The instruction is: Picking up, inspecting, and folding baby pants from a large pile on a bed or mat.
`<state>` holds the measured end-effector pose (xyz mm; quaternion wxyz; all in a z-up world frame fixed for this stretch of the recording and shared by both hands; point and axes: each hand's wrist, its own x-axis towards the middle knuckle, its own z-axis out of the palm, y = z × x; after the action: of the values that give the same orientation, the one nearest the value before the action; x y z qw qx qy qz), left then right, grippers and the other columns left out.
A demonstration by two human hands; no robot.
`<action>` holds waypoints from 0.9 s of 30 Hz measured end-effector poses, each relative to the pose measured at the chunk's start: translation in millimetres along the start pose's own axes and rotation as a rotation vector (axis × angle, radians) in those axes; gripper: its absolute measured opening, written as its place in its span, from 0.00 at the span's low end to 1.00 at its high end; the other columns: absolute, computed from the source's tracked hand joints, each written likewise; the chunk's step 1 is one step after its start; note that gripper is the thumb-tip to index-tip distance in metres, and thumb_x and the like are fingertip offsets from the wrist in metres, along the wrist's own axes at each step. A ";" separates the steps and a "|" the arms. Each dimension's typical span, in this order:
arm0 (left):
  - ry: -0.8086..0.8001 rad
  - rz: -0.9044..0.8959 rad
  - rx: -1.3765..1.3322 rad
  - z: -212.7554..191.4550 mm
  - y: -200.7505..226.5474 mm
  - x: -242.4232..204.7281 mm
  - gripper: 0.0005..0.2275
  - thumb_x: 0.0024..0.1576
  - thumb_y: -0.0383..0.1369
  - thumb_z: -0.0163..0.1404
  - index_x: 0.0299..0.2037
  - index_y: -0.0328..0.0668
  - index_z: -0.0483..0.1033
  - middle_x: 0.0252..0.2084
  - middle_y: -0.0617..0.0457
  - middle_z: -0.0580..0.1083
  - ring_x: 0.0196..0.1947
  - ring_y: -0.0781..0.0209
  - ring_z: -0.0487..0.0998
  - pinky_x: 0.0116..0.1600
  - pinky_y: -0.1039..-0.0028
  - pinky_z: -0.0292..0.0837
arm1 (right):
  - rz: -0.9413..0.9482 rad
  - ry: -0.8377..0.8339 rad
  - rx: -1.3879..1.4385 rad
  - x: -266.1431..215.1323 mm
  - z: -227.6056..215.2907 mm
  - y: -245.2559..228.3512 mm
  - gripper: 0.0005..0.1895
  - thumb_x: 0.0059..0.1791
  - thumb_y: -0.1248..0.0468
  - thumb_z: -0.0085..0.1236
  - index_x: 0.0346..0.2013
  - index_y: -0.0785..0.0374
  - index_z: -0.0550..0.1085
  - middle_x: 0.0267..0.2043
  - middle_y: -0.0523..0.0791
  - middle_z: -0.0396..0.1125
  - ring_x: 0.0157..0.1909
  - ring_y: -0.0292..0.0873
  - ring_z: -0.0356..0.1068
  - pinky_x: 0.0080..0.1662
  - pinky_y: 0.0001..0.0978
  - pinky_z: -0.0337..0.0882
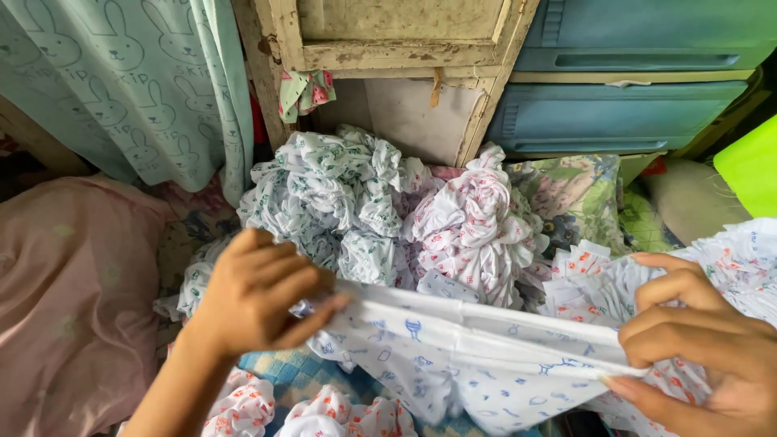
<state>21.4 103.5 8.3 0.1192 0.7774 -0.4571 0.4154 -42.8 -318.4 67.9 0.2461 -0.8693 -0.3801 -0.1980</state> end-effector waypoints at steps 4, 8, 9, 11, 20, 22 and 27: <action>0.008 -0.006 -0.045 -10.6 26.5 35.1 0.15 0.64 0.38 0.48 0.24 0.44 0.64 0.21 0.56 0.61 0.19 0.57 0.59 0.36 0.68 0.51 | 0.008 0.053 -0.004 -13.4 -4.1 19.4 0.06 0.40 0.58 0.61 0.22 0.52 0.72 0.23 0.34 0.70 0.37 0.40 0.64 0.73 0.61 0.64; 0.044 -0.010 0.012 -16.2 45.9 55.9 0.13 0.64 0.37 0.51 0.28 0.47 0.66 0.21 0.58 0.62 0.22 0.58 0.59 0.38 0.68 0.53 | 0.019 -0.075 0.054 -13.6 -14.8 7.3 0.04 0.44 0.58 0.56 0.30 0.50 0.77 0.48 0.40 0.78 0.51 0.39 0.79 0.67 0.47 0.71; 0.022 -0.021 -0.034 -18.4 50.3 61.6 0.12 0.64 0.38 0.51 0.29 0.47 0.68 0.22 0.58 0.62 0.23 0.57 0.60 0.40 0.67 0.54 | 0.075 -0.128 0.068 -12.0 -19.4 -0.5 0.05 0.46 0.59 0.54 0.30 0.51 0.77 0.56 0.45 0.77 0.56 0.42 0.80 0.64 0.41 0.72; -0.030 -0.024 -0.217 -22.6 52.3 72.5 0.11 0.65 0.37 0.50 0.29 0.46 0.69 0.26 0.59 0.66 0.26 0.56 0.61 0.42 0.65 0.54 | 0.051 -0.109 0.078 -27.7 -16.6 15.3 0.03 0.43 0.59 0.58 0.31 0.51 0.76 0.54 0.44 0.79 0.55 0.40 0.82 0.62 0.38 0.76; -0.185 -0.228 -0.825 -8.2 44.9 75.7 0.06 0.55 0.32 0.57 0.37 0.39 0.80 0.36 0.50 0.80 0.33 0.55 0.83 0.39 0.71 0.79 | 0.285 -0.068 0.030 -25.8 -14.4 -18.4 0.05 0.39 0.60 0.65 0.30 0.51 0.82 0.37 0.35 0.84 0.42 0.30 0.87 0.53 0.26 0.83; -0.208 -0.257 -0.892 -5.4 42.1 78.7 0.05 0.53 0.30 0.58 0.37 0.42 0.80 0.34 0.52 0.81 0.27 0.60 0.83 0.35 0.74 0.79 | 0.351 -0.011 0.001 -37.1 -12.0 -8.8 0.05 0.36 0.61 0.68 0.26 0.51 0.84 0.33 0.34 0.85 0.43 0.29 0.88 0.54 0.25 0.83; -0.250 -0.298 -1.154 -2.8 37.6 100.9 0.06 0.57 0.25 0.56 0.42 0.46 0.83 0.37 0.51 0.83 0.33 0.65 0.86 0.29 0.83 0.84 | 0.520 0.126 0.084 -96.4 -16.2 32.9 0.31 0.26 0.69 0.74 0.45 0.61 0.82 0.49 0.41 0.81 0.51 0.32 0.79 0.61 0.25 0.76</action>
<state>13.5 22.5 78.9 0.5235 0.6859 -0.5053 -0.0151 -81.3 -401.5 20.5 0.3478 -0.9128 -0.1357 -0.1657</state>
